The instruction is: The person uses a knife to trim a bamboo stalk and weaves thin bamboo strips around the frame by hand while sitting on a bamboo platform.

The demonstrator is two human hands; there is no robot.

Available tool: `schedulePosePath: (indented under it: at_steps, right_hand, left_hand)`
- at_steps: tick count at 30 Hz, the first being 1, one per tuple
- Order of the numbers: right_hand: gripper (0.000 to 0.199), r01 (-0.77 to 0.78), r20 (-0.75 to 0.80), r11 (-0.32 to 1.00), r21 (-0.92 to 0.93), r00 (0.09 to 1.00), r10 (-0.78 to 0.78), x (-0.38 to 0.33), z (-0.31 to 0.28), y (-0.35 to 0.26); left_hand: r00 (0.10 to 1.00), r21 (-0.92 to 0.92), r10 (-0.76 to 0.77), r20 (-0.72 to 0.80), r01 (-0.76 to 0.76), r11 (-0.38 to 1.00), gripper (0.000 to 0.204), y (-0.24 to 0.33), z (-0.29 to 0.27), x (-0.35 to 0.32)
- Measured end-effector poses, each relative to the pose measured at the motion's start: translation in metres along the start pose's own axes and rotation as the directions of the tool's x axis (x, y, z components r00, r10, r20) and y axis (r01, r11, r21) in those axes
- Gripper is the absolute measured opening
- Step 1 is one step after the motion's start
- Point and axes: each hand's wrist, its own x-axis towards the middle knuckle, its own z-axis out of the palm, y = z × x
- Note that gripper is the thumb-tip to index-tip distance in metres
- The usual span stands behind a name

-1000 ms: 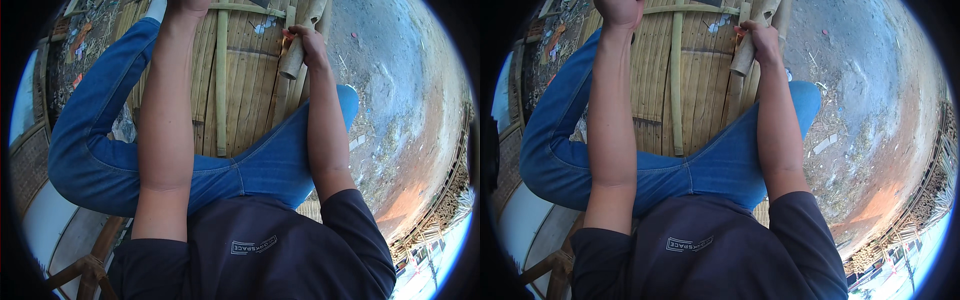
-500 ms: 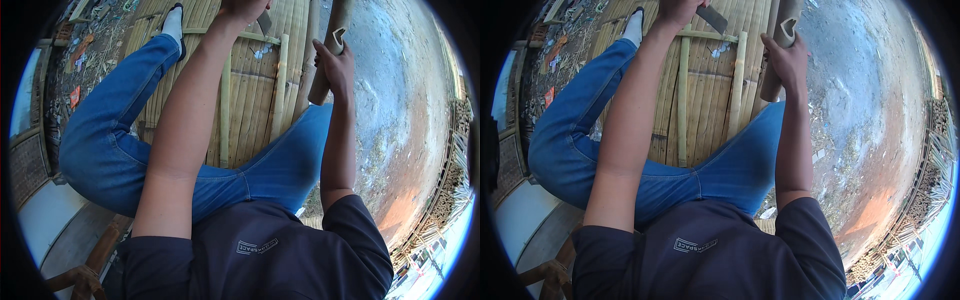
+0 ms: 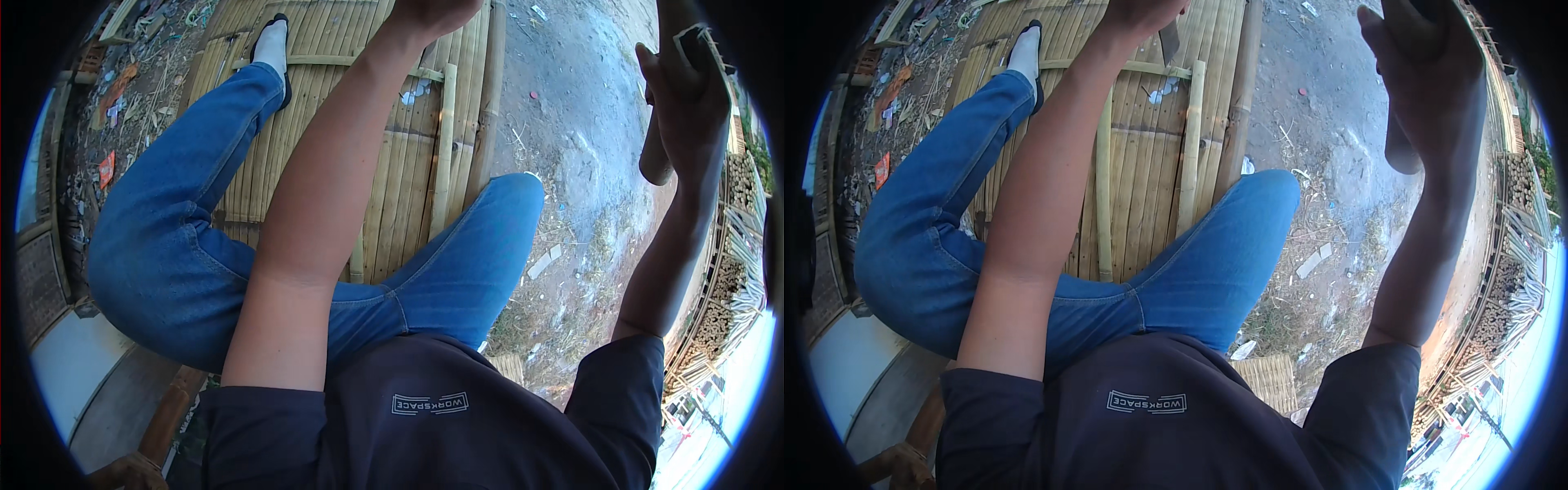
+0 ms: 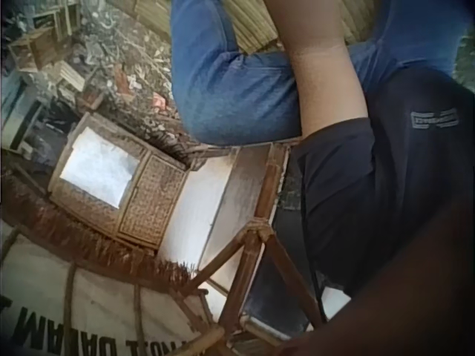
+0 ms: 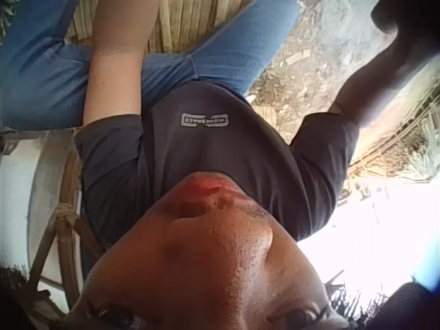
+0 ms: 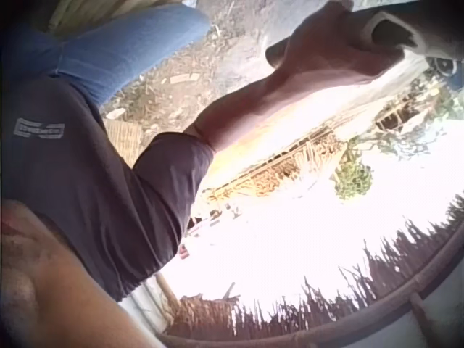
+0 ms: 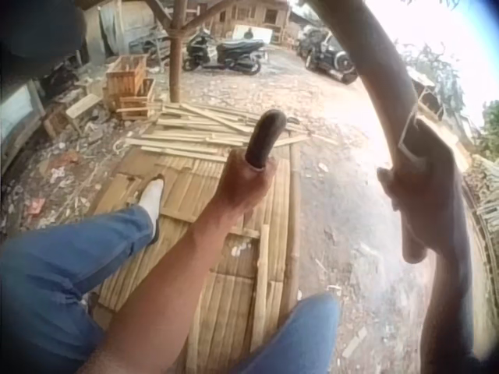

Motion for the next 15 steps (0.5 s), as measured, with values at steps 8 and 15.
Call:
schedulePosePath:
  at_steps: [8,15]
  right_hand:
    - [0.037,-0.015,0.191,0.983,-0.184,0.980,0.051,0.038,-0.032,-0.002]
    - [0.038,0.366,0.101,0.903,-0.226,0.930,-0.352,0.024,-0.004,-0.061]
  left_hand:
    - [0.994,-0.028,0.078,-0.071,-0.080,0.996,0.029,0.001,0.004,-0.007]
    - [0.993,-0.022,0.070,-0.095,-0.072,0.997,0.025,0.003,0.009,-0.002]
